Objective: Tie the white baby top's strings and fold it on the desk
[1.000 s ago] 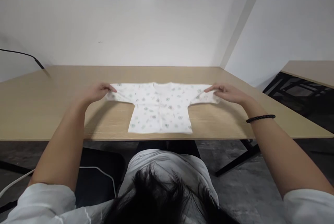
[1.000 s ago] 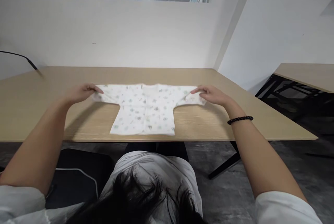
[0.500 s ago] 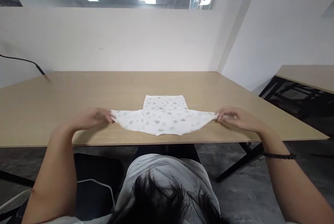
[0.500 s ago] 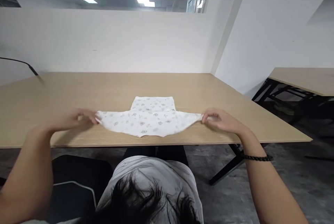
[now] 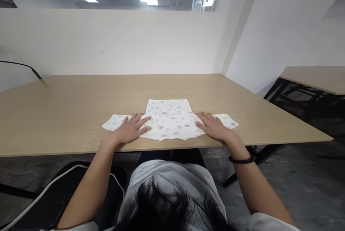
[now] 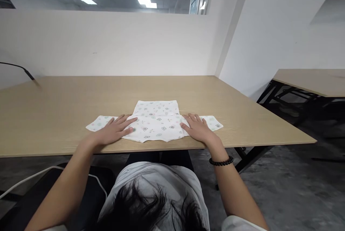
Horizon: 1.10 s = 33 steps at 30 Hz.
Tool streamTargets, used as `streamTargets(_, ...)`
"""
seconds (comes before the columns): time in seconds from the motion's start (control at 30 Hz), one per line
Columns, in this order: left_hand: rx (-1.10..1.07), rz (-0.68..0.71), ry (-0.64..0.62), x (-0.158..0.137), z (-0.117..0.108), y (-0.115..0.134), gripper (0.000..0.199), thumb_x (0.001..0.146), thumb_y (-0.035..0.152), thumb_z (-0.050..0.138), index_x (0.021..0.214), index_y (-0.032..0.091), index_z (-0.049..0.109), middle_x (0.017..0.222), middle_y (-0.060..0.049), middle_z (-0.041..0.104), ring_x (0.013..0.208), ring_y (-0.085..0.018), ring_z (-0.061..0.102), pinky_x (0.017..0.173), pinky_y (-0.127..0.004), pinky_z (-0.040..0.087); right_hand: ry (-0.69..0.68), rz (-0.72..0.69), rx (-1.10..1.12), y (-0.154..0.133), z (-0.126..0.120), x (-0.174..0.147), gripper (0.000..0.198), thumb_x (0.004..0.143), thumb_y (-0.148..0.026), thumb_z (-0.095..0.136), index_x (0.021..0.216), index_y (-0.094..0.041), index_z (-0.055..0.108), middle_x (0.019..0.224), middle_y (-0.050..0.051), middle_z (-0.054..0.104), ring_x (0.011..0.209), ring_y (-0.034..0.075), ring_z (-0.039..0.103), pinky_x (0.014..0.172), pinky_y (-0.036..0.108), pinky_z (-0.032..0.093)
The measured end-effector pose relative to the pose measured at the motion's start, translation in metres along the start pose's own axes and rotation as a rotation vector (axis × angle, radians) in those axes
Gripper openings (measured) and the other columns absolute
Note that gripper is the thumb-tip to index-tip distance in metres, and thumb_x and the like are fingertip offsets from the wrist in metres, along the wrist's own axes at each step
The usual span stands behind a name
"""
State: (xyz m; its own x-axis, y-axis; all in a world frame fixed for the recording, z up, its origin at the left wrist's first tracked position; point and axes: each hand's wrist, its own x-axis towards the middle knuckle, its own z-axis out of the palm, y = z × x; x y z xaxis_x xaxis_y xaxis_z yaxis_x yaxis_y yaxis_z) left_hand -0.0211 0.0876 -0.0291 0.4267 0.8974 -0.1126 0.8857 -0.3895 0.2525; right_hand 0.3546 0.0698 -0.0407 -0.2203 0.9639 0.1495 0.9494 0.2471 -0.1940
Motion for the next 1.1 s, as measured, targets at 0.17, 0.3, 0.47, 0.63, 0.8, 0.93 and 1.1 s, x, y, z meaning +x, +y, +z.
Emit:
streamTargets(0.17,-0.024,-0.332,0.186,-0.029,0.003,-0.031,0.072,0.098,0.063,0.021,0.158,0.023,0.032,0.165,-0.012,0.026,0.153,-0.038,0.015,0.117,-0.070,0.011,0.055,0.297,-0.032,0.027,0.004,-0.026,0.063,0.101,-0.053,0.028,0.152,-0.017,0.039,0.159,0.015,0.038,0.147,0.035,0.032,0.116,0.056,0.029)
streamTargets(0.3,0.007,-0.705,0.363,-0.044,0.000,-0.052,0.071,0.098,0.057,0.026,0.141,0.006,0.051,0.150,-0.030,0.044,0.141,-0.049,0.036,0.109,-0.073,0.026,0.230,0.747,-0.135,0.044,-0.002,-0.039,0.068,0.097,-0.053,0.037,0.134,0.001,0.055,0.138,0.034,0.053,0.132,0.048,0.046,0.101,0.061,0.041)
streamTargets(0.47,-0.001,-0.712,0.492,-0.040,0.001,-0.057,0.042,0.094,0.038,0.042,0.117,0.010,0.062,0.127,-0.028,0.061,0.120,-0.046,0.057,0.098,-0.060,0.045,0.286,0.741,-0.127,0.040,-0.015,-0.033,0.046,0.095,-0.035,0.041,0.115,0.000,0.063,0.113,0.032,0.064,0.109,0.044,0.061,0.087,0.052,0.047)
streamTargets(0.63,-0.242,-0.637,0.769,-0.032,0.007,-0.059,0.024,0.087,0.026,0.053,0.109,0.019,0.057,0.102,-0.013,0.069,0.095,-0.033,0.068,0.082,-0.043,0.053,0.573,0.527,0.061,0.000,-0.046,-0.008,0.035,0.094,-0.031,0.047,0.122,-0.011,0.055,0.094,0.018,0.069,0.086,0.034,0.066,0.076,0.042,0.049)
streamTargets(0.8,-0.704,-0.553,0.994,-0.028,0.016,-0.062,0.051,0.079,0.026,0.068,0.124,0.021,0.045,0.103,-0.008,0.068,0.076,-0.021,0.068,0.061,-0.028,0.053,0.486,0.044,0.442,-0.079,-0.044,0.008,0.041,0.097,-0.038,0.051,0.132,-0.018,0.044,0.097,0.012,0.070,0.082,0.028,0.068,0.074,0.040,0.054)
streamTargets(0.93,-0.954,-0.497,0.960,-0.028,0.018,-0.059,0.058,0.076,0.019,0.072,0.125,0.021,0.042,0.112,-0.012,0.067,0.089,-0.020,0.071,0.067,-0.025,0.056,0.168,-0.309,0.645,-0.105,-0.025,0.000,0.065,0.095,-0.047,0.058,0.149,-0.026,0.028,0.138,0.016,0.058,0.126,0.029,0.059,0.100,0.046,0.051)
streamTargets(1.1,-0.880,-0.445,0.903,-0.030,0.020,-0.061,0.047,0.075,0.015,0.064,0.120,0.022,0.051,0.107,-0.007,0.070,0.085,-0.018,0.070,0.065,-0.023,0.054,0.336,-0.165,0.574,-0.074,-0.007,-0.008,0.048,0.103,-0.042,0.041,0.146,-0.022,0.040,0.148,0.016,0.051,0.139,0.028,0.047,0.115,0.050,0.037)
